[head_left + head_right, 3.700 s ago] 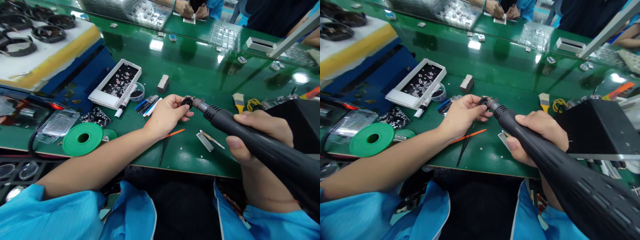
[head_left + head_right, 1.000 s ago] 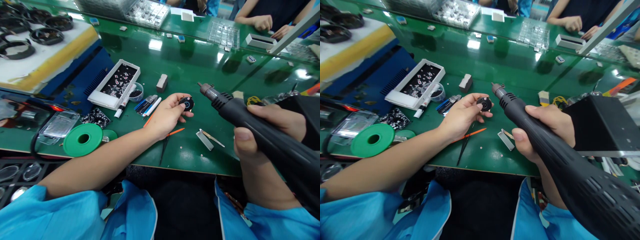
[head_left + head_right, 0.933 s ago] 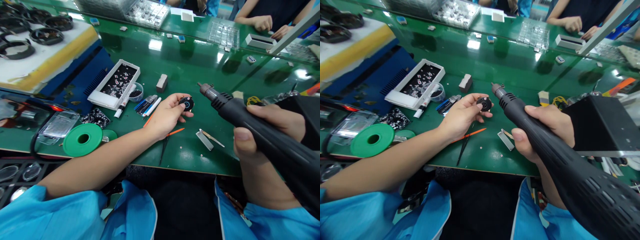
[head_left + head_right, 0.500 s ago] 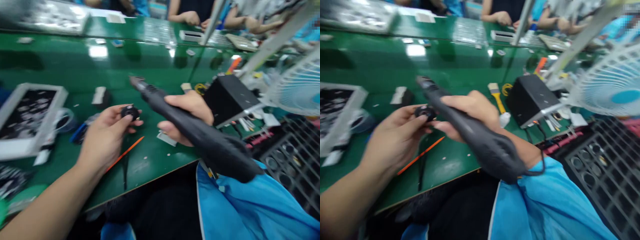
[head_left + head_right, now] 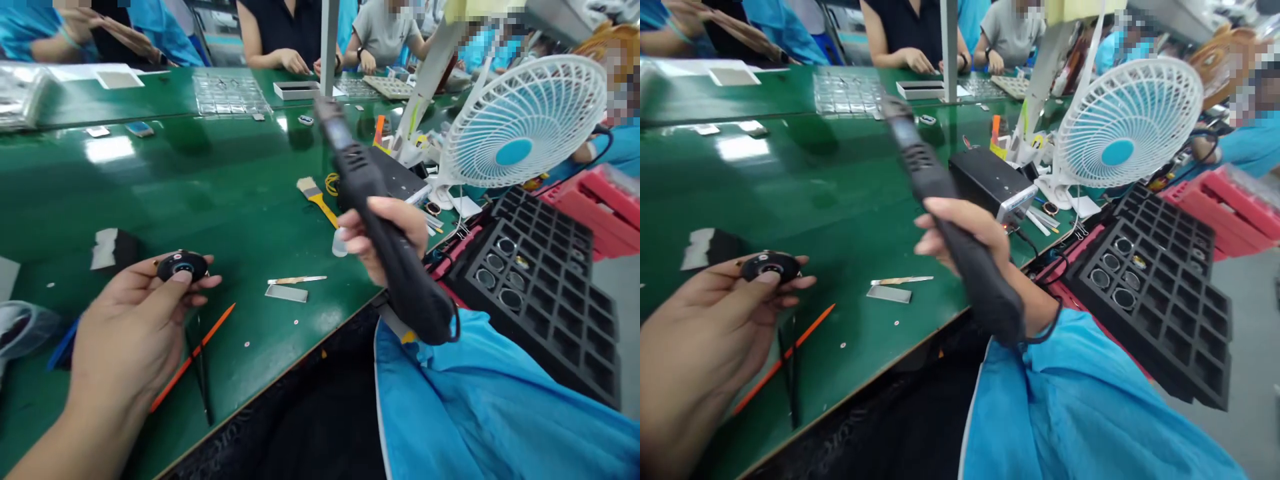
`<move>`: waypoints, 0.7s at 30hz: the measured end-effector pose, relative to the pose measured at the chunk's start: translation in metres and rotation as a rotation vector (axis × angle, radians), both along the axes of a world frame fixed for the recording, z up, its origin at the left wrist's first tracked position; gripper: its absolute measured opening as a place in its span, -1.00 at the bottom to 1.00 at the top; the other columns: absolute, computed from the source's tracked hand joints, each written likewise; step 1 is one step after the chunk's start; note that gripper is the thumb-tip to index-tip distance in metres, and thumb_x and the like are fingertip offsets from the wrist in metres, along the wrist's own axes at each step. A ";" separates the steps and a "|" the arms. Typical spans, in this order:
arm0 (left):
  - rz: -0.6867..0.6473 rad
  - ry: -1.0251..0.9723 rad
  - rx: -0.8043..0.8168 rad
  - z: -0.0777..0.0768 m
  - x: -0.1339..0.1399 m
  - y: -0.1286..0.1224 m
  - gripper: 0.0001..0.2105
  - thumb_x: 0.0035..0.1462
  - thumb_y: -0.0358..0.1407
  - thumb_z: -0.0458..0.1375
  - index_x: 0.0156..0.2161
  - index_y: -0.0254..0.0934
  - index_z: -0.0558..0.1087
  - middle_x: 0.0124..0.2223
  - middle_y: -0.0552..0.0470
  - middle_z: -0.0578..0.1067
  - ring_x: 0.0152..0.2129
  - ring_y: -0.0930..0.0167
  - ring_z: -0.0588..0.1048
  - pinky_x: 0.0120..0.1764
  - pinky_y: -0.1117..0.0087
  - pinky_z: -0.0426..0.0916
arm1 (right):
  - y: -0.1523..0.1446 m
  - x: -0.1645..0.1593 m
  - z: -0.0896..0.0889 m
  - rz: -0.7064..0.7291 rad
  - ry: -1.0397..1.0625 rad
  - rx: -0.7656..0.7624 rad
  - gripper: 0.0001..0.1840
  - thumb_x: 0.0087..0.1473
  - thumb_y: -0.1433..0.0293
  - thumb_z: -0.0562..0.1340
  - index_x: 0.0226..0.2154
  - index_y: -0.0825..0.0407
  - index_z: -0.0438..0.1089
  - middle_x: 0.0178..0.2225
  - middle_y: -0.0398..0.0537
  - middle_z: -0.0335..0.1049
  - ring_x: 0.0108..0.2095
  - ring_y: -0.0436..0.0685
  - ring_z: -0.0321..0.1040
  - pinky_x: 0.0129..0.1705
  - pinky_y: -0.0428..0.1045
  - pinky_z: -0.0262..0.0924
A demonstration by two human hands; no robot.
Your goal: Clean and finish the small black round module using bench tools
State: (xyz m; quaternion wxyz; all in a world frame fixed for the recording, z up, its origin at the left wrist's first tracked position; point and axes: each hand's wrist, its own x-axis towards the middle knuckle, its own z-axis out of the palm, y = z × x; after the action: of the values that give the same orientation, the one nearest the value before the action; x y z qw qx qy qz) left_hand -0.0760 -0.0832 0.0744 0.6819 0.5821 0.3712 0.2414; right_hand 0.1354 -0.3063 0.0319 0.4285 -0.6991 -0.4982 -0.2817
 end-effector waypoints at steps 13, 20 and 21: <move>0.004 -0.074 0.079 -0.030 0.001 0.011 -0.69 0.00 -0.30 0.46 -0.14 -0.29 0.55 -0.04 -0.05 0.69 -0.34 0.43 0.65 -0.39 0.61 0.46 | -0.123 0.090 -0.026 -0.311 -0.406 0.052 -0.44 0.31 0.34 0.43 0.28 -0.24 0.34 -0.08 -0.12 0.58 -0.12 0.17 0.56 -0.05 0.14 0.50; 0.004 -0.074 0.095 -0.034 0.001 0.010 -0.69 0.00 -0.32 0.46 -0.13 -0.27 0.56 -0.05 -0.04 0.70 -0.32 0.42 0.67 -0.40 0.61 0.46 | -0.125 0.105 -0.039 -0.344 -0.363 0.046 -0.62 0.30 0.25 0.44 0.12 -0.13 0.46 -0.16 -0.11 0.59 -0.17 0.16 0.55 -0.09 0.12 0.47; 0.005 -0.077 0.094 -0.033 0.002 0.010 -0.70 0.00 -0.32 0.46 -0.14 -0.27 0.56 -0.05 -0.04 0.70 -0.33 0.42 0.66 -0.40 0.61 0.46 | -0.126 0.106 -0.040 -0.347 -0.352 0.046 -0.63 0.31 0.25 0.43 0.12 -0.14 0.46 -0.13 -0.10 0.60 -0.13 0.18 0.56 -0.07 0.14 0.48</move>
State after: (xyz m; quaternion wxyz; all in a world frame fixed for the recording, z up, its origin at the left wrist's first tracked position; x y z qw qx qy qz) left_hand -0.0745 -0.0735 0.0412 0.6668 0.6030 0.3345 0.2827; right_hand 0.2414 -0.4319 -0.0078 0.2960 -0.7044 -0.4310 -0.4800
